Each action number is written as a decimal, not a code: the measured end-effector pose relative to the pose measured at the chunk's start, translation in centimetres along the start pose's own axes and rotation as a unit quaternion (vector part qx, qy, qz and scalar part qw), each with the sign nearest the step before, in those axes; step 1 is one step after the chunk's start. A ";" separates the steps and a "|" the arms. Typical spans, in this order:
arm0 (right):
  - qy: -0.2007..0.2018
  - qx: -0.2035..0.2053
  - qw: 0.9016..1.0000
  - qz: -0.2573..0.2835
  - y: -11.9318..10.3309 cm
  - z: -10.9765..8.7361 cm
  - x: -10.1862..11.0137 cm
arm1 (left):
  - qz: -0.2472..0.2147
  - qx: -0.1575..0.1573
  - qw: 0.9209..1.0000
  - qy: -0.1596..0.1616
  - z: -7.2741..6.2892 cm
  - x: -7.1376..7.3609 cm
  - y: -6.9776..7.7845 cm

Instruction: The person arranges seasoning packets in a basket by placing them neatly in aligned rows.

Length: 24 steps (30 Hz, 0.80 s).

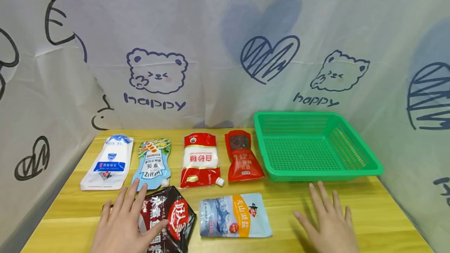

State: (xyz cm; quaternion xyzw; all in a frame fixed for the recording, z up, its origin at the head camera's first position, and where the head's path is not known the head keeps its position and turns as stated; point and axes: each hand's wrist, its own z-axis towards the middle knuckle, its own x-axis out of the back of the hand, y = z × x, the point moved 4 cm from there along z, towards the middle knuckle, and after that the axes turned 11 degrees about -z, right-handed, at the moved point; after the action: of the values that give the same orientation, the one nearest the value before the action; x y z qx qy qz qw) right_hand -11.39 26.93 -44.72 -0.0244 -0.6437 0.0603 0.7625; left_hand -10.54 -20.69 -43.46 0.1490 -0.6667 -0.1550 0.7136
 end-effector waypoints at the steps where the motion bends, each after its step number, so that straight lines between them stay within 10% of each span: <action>1: 0.009 0.001 1.000 0.003 -0.1 0.1 0.2 | 0.001 -0.007 1.000 0.007 -0.1 0.1 0.1; 13: 0.206 0.052 0.975 0.071 -1.8 1.4 2.8 | -0.015 -0.047 0.998 0.034 0.3 2.2 0.5; 24: 0.248 0.095 0.961 0.079 -3.6 3.6 3.3 | -0.024 -0.104 0.994 -0.001 1.9 4.0 -0.8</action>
State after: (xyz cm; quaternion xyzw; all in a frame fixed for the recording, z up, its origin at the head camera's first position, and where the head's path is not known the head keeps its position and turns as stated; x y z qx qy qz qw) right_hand -14.13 23.58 -40.48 -0.0168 -0.4221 0.1728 0.8898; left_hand -12.20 -23.12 -40.09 0.0901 -0.6442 -0.2409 0.7204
